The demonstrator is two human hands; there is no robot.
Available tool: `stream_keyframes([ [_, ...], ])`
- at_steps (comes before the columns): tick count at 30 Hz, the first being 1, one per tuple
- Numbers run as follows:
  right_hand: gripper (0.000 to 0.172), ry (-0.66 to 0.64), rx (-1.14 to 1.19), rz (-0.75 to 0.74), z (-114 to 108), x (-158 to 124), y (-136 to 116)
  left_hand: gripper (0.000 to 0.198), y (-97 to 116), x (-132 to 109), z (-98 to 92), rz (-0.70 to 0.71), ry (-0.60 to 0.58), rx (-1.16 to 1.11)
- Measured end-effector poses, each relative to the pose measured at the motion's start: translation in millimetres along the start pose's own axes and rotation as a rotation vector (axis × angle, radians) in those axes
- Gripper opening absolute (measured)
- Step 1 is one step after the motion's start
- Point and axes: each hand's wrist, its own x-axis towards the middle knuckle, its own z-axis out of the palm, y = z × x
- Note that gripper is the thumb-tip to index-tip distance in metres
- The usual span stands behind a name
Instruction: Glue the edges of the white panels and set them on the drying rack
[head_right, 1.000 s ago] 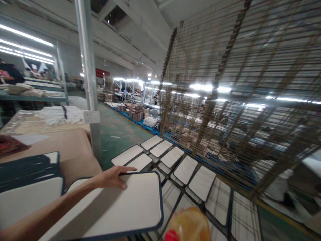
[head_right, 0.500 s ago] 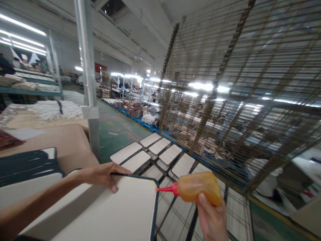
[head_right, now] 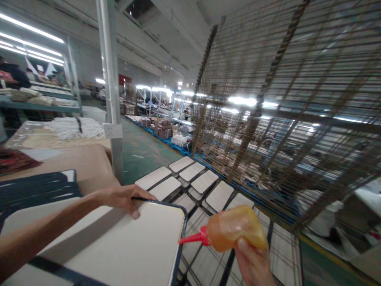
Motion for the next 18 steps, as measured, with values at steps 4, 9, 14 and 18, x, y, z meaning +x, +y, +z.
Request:
stream_keyframes([
  [4,0.062,-0.096,-0.018,-0.019,2.5,-5.7,-6.7,0.058,0.0,1.3,-3.1,0.039,-0.008,-0.016],
  [9,0.053,-0.257,-0.007,-0.029,-10.9,-9.7,-2.5,0.055,5.5,0.2,-5.3,0.053,-0.035,-0.03],
  [14,0.04,-0.401,0.002,0.032,-33.4,-9.5,9.0,0.055,9.0,-2.2,-6.3,0.026,-0.012,-0.046],
  [18,0.032,-0.442,-0.006,-0.079,-27.6,-12.3,5.1,0.055,8.1,-4.8,-6.7,0.009,0.002,-0.06],
])
